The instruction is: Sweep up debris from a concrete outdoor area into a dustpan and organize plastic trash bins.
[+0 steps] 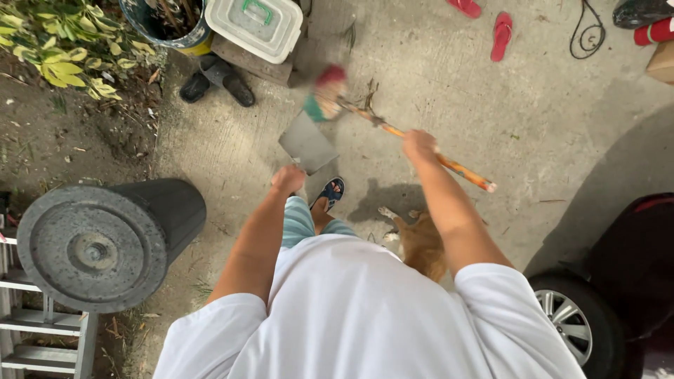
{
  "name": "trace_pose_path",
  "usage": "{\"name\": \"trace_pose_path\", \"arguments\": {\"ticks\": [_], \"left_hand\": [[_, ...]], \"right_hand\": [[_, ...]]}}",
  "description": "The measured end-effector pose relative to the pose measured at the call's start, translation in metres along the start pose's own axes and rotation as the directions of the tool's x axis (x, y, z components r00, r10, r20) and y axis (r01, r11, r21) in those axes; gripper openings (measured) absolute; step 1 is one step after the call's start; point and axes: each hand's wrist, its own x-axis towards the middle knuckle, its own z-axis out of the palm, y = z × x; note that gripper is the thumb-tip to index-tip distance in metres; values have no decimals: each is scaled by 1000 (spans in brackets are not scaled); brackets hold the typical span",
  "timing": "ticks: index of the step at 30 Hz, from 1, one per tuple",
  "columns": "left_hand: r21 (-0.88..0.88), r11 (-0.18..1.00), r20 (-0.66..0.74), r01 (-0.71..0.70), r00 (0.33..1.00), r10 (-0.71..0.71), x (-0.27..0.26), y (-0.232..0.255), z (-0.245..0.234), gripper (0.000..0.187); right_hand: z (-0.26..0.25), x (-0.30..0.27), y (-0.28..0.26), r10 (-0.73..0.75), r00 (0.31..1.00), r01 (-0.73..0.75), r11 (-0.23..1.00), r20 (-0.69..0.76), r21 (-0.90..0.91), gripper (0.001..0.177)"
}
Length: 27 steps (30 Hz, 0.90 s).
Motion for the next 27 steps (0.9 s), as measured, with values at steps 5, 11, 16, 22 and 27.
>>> {"name": "trace_pose_path", "arguments": {"ticks": [5, 11, 16, 22, 27], "left_hand": [[-53, 999, 15, -4, 1000, 4, 19, 30, -14, 56], [-108, 990, -26, -86, 996, 84, 44, 78, -49, 53], [-93, 986, -59, -139, 989, 134, 79, 95, -82, 57], [-11, 989, 82, -147, 986, 147, 117, 109, -138, 52], [88, 978, 127, -191, 976, 180, 175, 103, -162, 50]], "right_hand": [[-24, -43, 74, 175, 984, -175, 983, -10, 60, 31], [-97, -79, 34, 179, 983, -162, 954, -42, 253, 24], [-118, 21, -36, 88, 994, -74, 978, -64, 195, 28], [-102, 127, -14, 306, 950, -312, 940, 57, 140, 31], [-181, 38, 27, 314, 942, -326, 940, 115, 102, 32]]}}
